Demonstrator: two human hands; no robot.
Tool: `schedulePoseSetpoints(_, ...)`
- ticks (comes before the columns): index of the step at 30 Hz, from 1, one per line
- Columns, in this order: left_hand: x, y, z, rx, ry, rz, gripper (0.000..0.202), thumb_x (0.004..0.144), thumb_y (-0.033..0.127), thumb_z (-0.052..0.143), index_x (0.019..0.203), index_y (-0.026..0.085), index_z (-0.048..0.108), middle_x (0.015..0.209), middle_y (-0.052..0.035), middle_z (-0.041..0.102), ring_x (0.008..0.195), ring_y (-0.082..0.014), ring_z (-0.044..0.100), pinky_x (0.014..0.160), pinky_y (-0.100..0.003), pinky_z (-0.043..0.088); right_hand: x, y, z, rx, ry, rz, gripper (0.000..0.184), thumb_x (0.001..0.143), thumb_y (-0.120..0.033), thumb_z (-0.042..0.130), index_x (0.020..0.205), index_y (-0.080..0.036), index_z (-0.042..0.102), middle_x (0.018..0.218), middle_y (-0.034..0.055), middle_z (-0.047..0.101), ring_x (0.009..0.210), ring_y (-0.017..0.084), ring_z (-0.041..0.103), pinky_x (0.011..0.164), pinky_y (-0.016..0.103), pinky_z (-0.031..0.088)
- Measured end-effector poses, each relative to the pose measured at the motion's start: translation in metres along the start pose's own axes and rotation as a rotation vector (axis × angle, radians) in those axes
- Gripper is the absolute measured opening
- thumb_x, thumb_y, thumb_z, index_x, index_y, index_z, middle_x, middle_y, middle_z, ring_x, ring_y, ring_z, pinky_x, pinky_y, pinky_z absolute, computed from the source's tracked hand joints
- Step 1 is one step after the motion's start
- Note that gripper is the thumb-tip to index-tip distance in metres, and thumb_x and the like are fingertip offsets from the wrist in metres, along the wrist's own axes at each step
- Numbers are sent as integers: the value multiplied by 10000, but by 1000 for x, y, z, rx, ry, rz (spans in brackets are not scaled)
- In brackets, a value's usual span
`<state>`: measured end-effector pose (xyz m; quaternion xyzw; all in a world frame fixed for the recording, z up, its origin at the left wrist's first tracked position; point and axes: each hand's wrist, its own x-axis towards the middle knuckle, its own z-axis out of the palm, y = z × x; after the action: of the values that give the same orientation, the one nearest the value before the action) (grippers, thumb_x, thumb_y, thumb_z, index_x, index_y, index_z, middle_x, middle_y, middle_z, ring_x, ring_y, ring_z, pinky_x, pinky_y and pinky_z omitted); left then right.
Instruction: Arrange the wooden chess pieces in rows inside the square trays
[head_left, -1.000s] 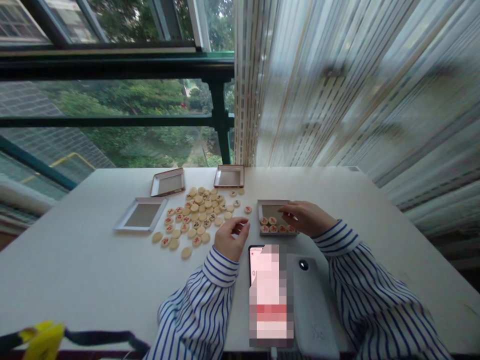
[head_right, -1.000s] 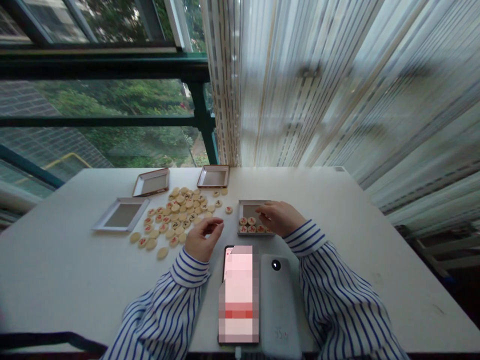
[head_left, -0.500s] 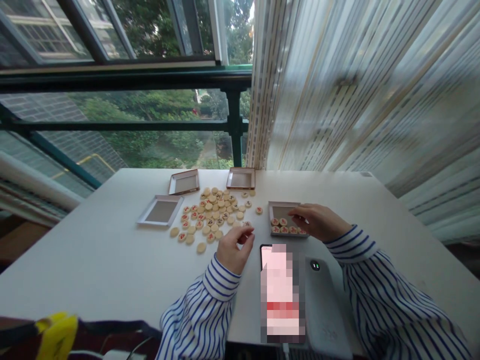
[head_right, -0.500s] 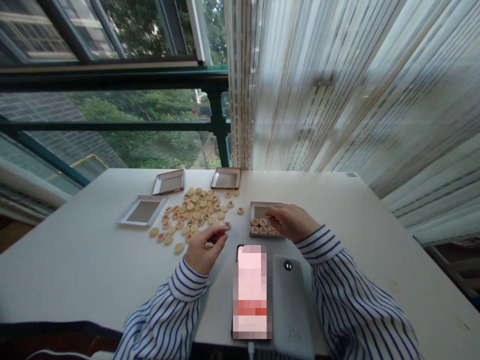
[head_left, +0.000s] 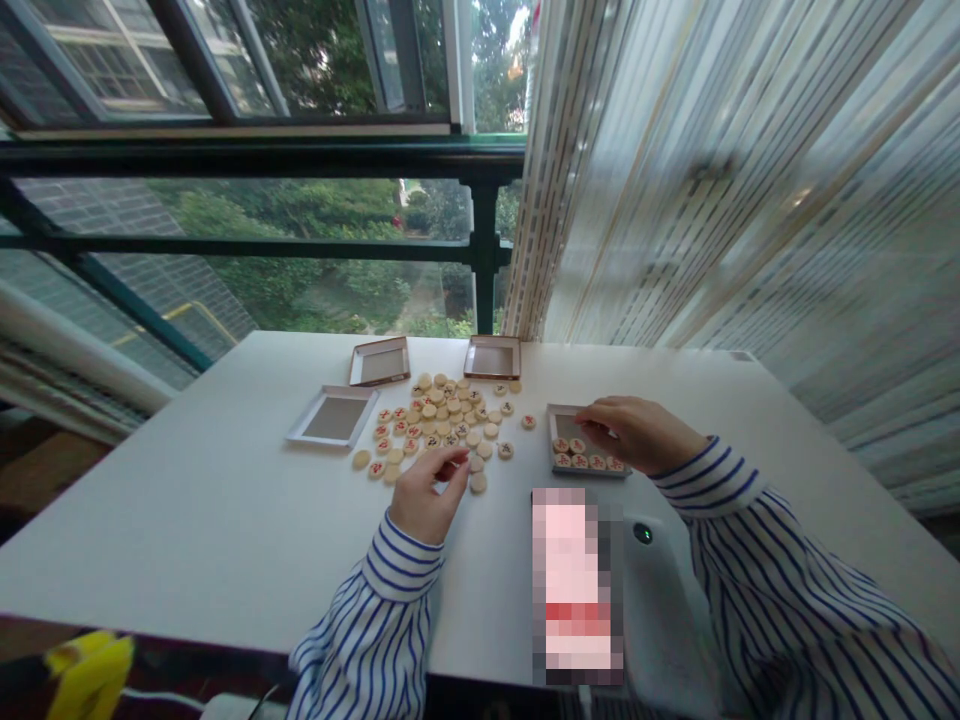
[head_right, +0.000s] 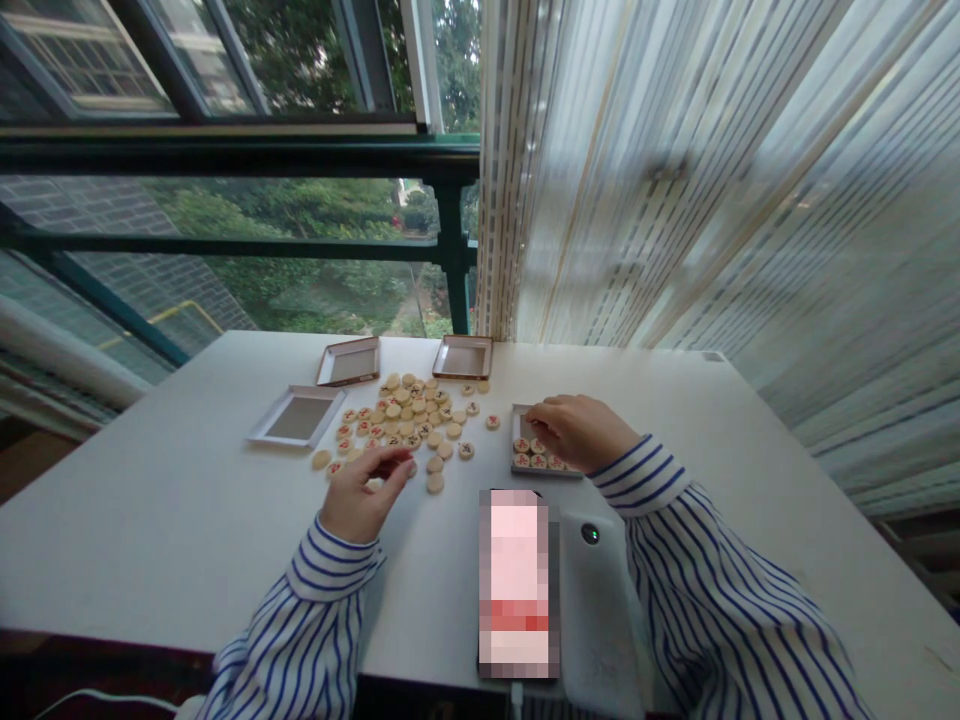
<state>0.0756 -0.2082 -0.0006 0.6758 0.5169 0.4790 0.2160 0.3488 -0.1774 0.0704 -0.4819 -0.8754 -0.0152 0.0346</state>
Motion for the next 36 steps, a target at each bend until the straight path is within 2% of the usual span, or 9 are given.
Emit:
schedulePoseSetpoints(7, 9, -15, -26, 17, 112, -43, 204, 717, 309, 570, 842, 162, 637, 746, -32, 662, 592, -116, 597, 580, -238, 508, 20, -16, -7, -25, -7, -51, 229, 812, -214, 423, 920, -189, 623, 824, 49, 649, 711, 140, 568, 610, 239, 355)
schedulePoseSetpoints(20, 28, -40, -60, 125, 175, -74, 240, 710, 344, 561, 857, 173, 643, 770, -40, 663, 609, -126, 598, 574, -244, 508, 67, -56, -8, -53, -44, -188, 231, 816, -215, 411, 907, -188, 621, 819, 57, 654, 705, 142, 573, 593, 252, 320)
schedulePoseSetpoints(30, 54, -55, -70, 70, 252, -143, 277, 694, 343, 570, 882, 150, 636, 775, -47, 662, 648, -140, 608, 631, -272, 517, 90, -78, -5, -59, -90, -230, 214, 814, -224, 406, 852, -175, 611, 809, 63, 642, 702, 138, 560, 582, 252, 298)
schedulePoseSetpoints(36, 53, -75, -60, 83, 248, -143, 254, 701, 329, 563, 866, 150, 636, 775, -47, 667, 637, -136, 607, 612, -258, 507, 99, -83, 1, -55, -83, -245, 209, 820, -237, 408, 808, -166, 604, 788, 65, 635, 694, 133, 547, 592, 254, 297)
